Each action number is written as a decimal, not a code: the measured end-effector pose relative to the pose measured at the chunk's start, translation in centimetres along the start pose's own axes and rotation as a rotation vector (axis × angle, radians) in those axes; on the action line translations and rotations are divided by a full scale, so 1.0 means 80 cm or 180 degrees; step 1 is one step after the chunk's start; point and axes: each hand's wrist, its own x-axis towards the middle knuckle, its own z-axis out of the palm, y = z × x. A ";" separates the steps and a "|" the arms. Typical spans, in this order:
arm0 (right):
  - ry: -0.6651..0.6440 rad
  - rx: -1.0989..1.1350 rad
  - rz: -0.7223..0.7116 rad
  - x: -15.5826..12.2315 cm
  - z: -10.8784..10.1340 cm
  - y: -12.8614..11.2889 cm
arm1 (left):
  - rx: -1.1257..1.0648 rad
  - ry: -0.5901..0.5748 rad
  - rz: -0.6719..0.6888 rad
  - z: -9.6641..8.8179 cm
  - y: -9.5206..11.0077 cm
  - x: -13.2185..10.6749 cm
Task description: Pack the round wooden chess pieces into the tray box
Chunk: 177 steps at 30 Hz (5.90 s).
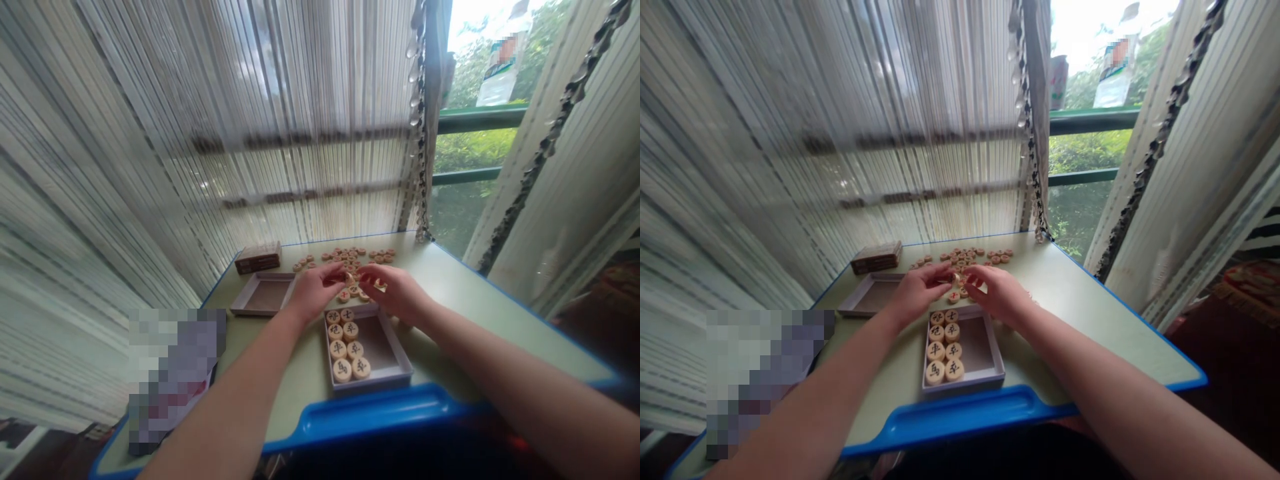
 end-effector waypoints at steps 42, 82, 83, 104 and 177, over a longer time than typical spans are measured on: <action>-0.0848 -0.0070 -0.0142 0.007 0.010 0.025 | 0.2440 -0.0030 0.0594 -0.012 -0.011 -0.004; -0.0956 -0.0770 0.0765 0.004 -0.018 0.027 | 0.2816 0.0303 0.0645 -0.024 -0.012 -0.005; -0.0941 -0.0711 0.0754 0.004 -0.018 0.026 | 0.2833 0.0316 0.0659 -0.025 -0.014 -0.004; -0.1046 0.0484 0.0323 0.005 -0.033 -0.002 | 0.2477 0.0476 0.0872 -0.023 -0.005 -0.008; -0.1829 0.0105 -0.0745 -0.014 -0.032 -0.044 | 0.2904 0.0394 0.0851 -0.014 0.006 -0.012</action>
